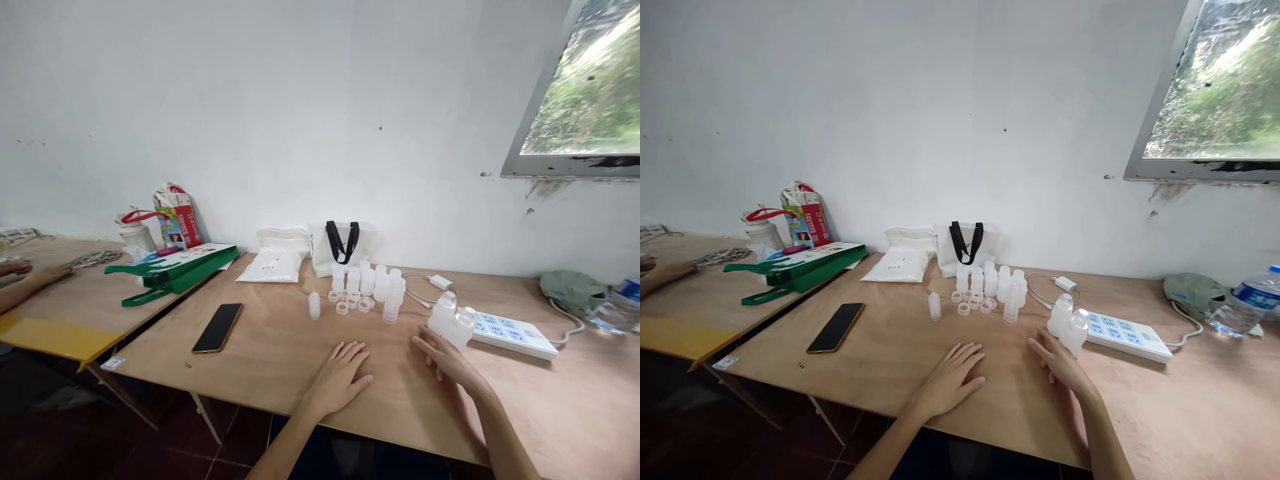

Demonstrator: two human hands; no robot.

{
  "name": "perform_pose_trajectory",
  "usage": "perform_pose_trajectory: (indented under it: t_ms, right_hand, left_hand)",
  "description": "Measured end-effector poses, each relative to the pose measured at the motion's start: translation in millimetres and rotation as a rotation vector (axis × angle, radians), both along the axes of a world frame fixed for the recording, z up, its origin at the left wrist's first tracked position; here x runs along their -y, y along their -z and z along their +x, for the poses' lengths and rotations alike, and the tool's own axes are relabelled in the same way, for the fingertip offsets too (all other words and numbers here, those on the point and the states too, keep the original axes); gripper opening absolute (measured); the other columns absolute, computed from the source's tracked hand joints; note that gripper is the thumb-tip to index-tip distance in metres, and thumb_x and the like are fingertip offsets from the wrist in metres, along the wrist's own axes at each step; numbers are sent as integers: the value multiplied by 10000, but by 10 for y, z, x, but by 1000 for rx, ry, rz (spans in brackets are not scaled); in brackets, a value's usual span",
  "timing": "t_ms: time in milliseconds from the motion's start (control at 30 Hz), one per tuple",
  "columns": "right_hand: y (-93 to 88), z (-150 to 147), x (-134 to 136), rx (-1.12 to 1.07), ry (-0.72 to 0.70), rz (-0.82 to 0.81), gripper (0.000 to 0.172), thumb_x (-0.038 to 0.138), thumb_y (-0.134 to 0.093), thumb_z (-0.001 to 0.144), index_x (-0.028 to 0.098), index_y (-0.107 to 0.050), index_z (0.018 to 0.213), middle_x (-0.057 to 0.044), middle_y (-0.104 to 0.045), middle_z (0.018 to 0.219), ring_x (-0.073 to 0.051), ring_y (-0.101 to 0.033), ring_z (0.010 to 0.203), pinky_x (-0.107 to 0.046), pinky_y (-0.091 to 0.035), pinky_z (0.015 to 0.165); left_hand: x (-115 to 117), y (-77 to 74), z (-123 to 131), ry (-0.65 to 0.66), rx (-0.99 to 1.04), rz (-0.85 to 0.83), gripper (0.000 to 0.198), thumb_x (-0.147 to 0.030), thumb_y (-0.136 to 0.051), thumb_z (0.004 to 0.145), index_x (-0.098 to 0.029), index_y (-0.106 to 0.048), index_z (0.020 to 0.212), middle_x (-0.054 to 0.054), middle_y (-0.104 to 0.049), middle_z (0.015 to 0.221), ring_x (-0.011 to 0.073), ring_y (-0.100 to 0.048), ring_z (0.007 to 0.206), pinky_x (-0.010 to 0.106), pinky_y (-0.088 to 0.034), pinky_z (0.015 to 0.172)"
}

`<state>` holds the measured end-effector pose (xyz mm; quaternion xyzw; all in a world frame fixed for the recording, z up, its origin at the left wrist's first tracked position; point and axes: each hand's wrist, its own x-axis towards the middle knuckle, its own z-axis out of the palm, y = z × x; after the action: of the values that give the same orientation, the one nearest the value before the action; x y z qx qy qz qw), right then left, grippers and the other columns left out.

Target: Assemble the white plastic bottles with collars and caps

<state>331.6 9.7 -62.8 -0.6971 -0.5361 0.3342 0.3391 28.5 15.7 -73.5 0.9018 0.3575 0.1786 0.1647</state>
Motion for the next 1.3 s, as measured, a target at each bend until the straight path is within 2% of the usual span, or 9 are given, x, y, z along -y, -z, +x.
perform_pose_trajectory:
  t_ms: [100, 167, 233, 367, 533, 667, 967, 1133, 1300]
  right_hand:
    - [53, -138, -50, 215, -167, 114, 598, 574, -519, 922, 185, -604, 1368, -144, -721, 1233, -325, -691, 1062, -429, -558, 893]
    - [87, -301, -61, 384, -294, 162, 548, 522, -491, 941, 196, -625, 1361, -131, -632, 1409, -338, -558, 1306, -480, -408, 1116]
    - [115, -500, -46, 532, -335, 133, 566, 502, -488, 947, 213, -584, 1425, -112, -523, 1530, -340, -419, 1439, -531, -282, 1196]
    - [123, -860, 26, 617, -454, 104, 606, 528, -385, 1010, 252, -432, 1548, -63, -349, 1643, -299, -258, 1533, -588, -121, 1240]
    - [67, -994, 72, 572, -543, 138, 636, 554, -332, 1034, 282, -287, 1608, -39, -308, 1660, -255, -218, 1551, -556, -111, 1257]
    - [52, -966, 60, 587, -549, 122, 656, 575, -339, 1032, 234, -338, 1592, -44, -228, 1683, -251, -180, 1561, -532, -92, 1270]
    - [117, -951, 33, 585, -553, 136, 643, 588, -332, 1034, 277, -318, 1597, -16, -314, 1656, -263, -182, 1559, -548, -103, 1267]
    - [115, -948, 35, 599, -552, 131, 633, 592, -312, 1038, 269, -368, 1578, -16, -273, 1672, -263, -180, 1560, -550, -96, 1267]
    - [129, -945, 40, 593, -542, 168, 622, 569, -349, 1036, 264, -368, 1578, -38, -363, 1639, -259, -233, 1545, -546, -129, 1262]
  left_hand:
    - [-1, 5, -4, -2, -8, -1, 509, -523, -402, 1051, -276, -475, 1491, 31, -424, 1606, 225, -354, 1498, 470, -209, 1278]
    - [-8, 9, -14, -32, -24, -2, 519, -552, -380, 1048, -304, -462, 1497, 13, -411, 1614, 235, -327, 1512, 510, -183, 1280]
    - [-26, 14, -35, -90, -65, -11, 560, -599, -380, 1031, -316, -446, 1509, 14, -384, 1628, 274, -288, 1528, 581, -162, 1268]
    - [-92, 40, -111, -217, -168, -13, 679, -690, -393, 981, -301, -416, 1537, 64, -325, 1653, 370, -227, 1540, 711, -147, 1212]
    - [-162, 100, -188, -358, -201, 49, 776, -704, -376, 974, -224, -341, 1582, 133, -266, 1669, 369, -208, 1546, 675, -165, 1222]
    - [-158, 99, -191, -346, -200, 61, 708, -678, -344, 997, -246, -393, 1555, 122, -285, 1664, 343, -223, 1546, 657, -164, 1231]
    - [-166, 76, -183, -328, -213, 74, 680, -650, -352, 1009, -224, -427, 1534, 130, -317, 1650, 343, -261, 1533, 647, -196, 1227]
    - [-166, 93, -185, -324, -195, 98, 672, -652, -340, 1012, -233, -434, 1529, 126, -326, 1647, 339, -278, 1527, 645, -215, 1221]
    - [-149, 69, -184, -323, -191, 95, 654, -632, -377, 1012, -222, -452, 1515, 129, -377, 1621, 342, -294, 1518, 650, -223, 1216]
